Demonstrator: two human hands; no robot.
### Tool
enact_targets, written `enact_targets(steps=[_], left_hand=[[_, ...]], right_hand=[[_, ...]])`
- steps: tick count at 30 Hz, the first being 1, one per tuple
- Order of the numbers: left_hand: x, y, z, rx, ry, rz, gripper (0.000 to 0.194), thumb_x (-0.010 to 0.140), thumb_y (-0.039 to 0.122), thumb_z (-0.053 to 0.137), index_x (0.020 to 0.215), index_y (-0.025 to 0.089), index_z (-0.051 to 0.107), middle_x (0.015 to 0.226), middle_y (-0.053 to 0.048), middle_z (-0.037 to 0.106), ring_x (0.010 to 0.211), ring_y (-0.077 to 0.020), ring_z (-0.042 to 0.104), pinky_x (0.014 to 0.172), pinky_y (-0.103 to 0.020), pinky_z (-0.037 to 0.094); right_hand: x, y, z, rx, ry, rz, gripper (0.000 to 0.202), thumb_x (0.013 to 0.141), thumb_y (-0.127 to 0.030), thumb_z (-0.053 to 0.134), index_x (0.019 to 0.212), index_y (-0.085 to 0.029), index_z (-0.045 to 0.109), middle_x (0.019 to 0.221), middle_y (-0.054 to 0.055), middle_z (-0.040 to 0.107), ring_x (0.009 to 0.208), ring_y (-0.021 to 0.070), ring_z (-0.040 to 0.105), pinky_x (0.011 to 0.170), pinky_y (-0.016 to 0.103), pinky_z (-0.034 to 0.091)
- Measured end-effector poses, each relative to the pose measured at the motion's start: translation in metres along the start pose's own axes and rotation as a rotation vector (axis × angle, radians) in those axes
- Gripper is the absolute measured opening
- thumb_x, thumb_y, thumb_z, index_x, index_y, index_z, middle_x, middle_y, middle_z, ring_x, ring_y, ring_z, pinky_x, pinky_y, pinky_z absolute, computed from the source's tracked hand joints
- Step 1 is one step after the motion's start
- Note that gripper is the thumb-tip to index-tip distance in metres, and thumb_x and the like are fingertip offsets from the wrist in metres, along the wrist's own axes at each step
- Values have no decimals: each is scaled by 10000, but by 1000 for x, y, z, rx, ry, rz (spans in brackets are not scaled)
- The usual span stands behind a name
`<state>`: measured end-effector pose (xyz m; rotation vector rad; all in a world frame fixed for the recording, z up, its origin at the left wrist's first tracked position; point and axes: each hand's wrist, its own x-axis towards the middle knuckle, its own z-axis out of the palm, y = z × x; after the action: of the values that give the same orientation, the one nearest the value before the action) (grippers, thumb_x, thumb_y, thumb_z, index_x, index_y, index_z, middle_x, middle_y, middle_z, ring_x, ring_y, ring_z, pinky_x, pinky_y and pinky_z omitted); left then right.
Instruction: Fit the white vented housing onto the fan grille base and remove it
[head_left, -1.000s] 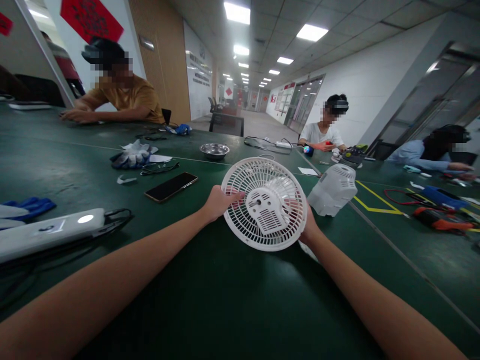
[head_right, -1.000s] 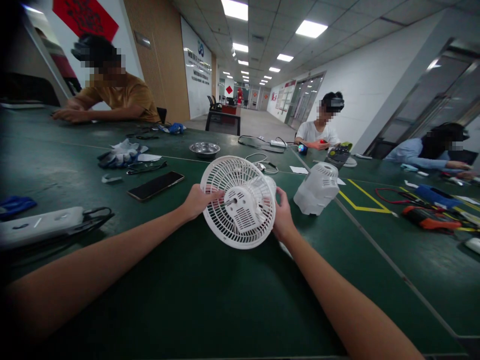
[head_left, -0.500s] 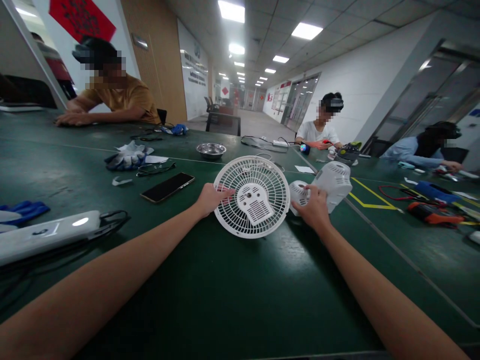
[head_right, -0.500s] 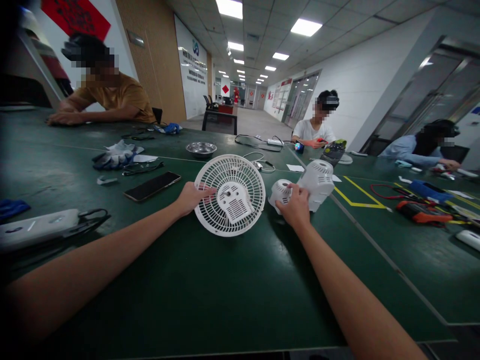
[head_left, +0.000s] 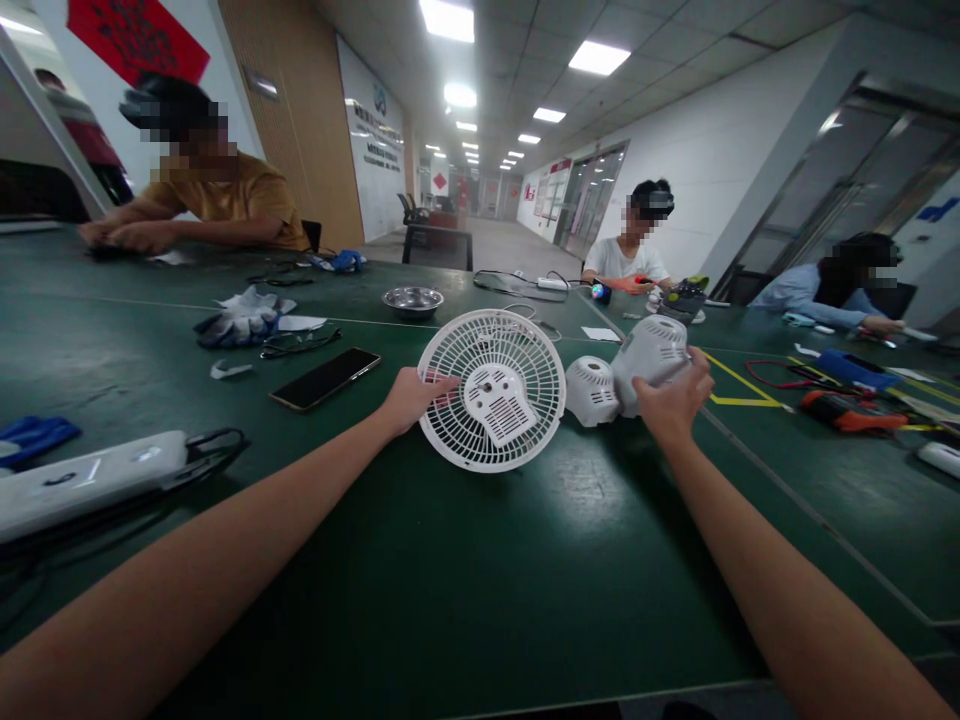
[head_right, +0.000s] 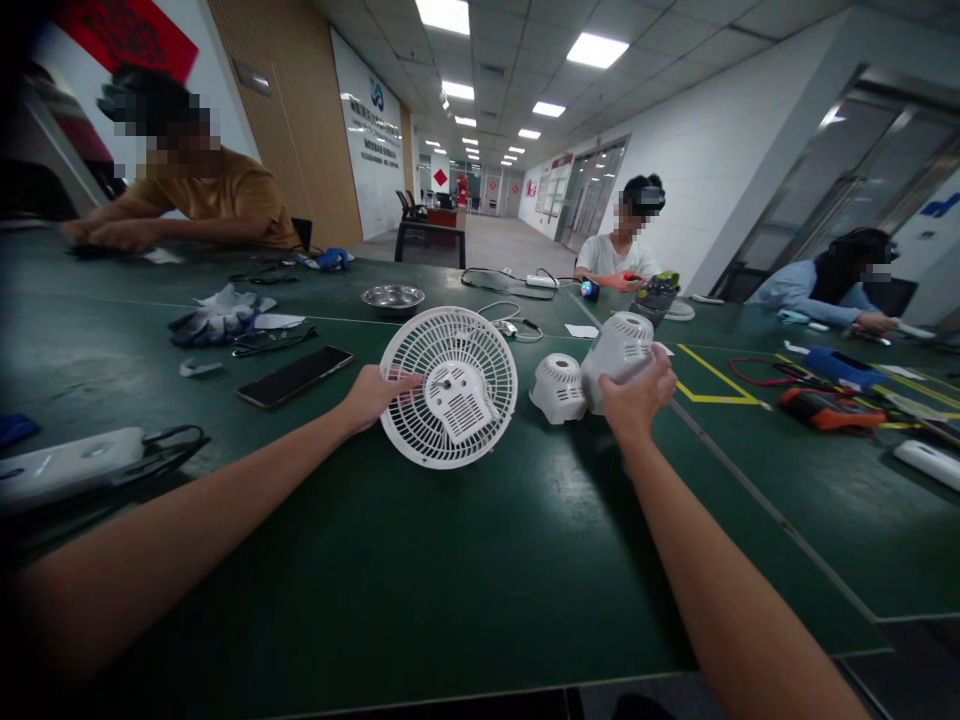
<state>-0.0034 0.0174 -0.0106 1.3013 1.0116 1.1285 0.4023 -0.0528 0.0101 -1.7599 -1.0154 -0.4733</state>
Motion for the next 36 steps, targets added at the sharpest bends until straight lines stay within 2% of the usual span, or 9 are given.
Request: enact_targets(steps=[4, 8, 14, 17, 19, 23, 28, 31, 36], left_hand=[[1, -2, -1, -7, -4, -21, 148, 770, 220, 826, 857, 125, 754, 829, -80, 774, 726, -202, 730, 721, -364, 610], [0, -1, -1, 20, 4, -17, 141, 768, 225, 823, 835, 123, 751, 798, -79, 763, 709, -198, 721, 711, -357, 598], [0, -1, -2, 15, -11, -10, 159, 771, 238, 814, 867, 128, 752, 856, -87, 773, 751, -207, 728, 740, -372, 602], [1, -1, -3, 37, -29, 9, 151, 782, 245, 809, 869, 132, 758, 881, -94, 779, 760, -208, 731, 742, -366, 602], [1, -1, -4, 62, -34, 22, 140, 785, 246, 805, 857, 135, 760, 873, -93, 780, 755, -206, 730, 738, -356, 598], [0, 1, -3, 92, -32, 26, 132, 790, 247, 799, 844, 136, 754, 853, -92, 778, 749, -205, 728, 727, -349, 595], [2, -1, -2, 91, -1, 18, 145, 778, 246, 808, 841, 127, 755, 840, -94, 775, 740, -207, 727, 725, -354, 596], [4, -4, -3, 79, -15, 32, 182, 766, 271, 826, 846, 122, 758, 839, -94, 775, 737, -209, 726, 720, -357, 598], [4, -4, -4, 94, -18, 23, 151, 779, 260, 814, 852, 138, 763, 837, -85, 779, 735, -207, 727, 719, -353, 596]], right_hand=[[1, 21, 13, 94, -168, 250, 1070, 549, -404, 845, 1455, -213, 308, 1360, 174, 549, 1241, 389, 557, 1076, 535, 426], [0, 32, 21, 91, -252, 401, 987, 472, -446, 893, 1319, -232, 432, 1292, 156, 632, 1194, 395, 612, 1042, 533, 470], [6, 28, 20, 117, -92, 347, 869, 486, -471, 889, 1206, -225, 469, 1235, 146, 669, 1151, 381, 638, 1033, 542, 465], [11, 14, 13, 189, 42, 259, 867, 531, -498, 875, 1220, -198, 442, 1185, 148, 677, 1073, 355, 664, 989, 534, 484], [10, 0, 7, 237, 76, 189, 847, 575, -513, 858, 1234, -196, 430, 1193, 151, 672, 1054, 337, 670, 958, 512, 502], [-6, -31, -1, 250, -21, 89, 835, 593, -524, 847, 1247, -224, 423, 1151, 118, 696, 1020, 327, 686, 916, 482, 525], [-28, -53, 1, 58, -314, 153, 786, 592, -565, 810, 1203, -207, 469, 1137, 172, 697, 1015, 379, 679, 906, 510, 518], [-32, -53, 4, 55, -332, 157, 770, 598, -585, 793, 1194, -208, 483, 1146, 170, 696, 1010, 372, 676, 909, 504, 514], [-24, -41, 6, 131, -248, 152, 772, 580, -572, 815, 1196, -213, 520, 1091, 136, 709, 957, 337, 678, 884, 474, 518]])
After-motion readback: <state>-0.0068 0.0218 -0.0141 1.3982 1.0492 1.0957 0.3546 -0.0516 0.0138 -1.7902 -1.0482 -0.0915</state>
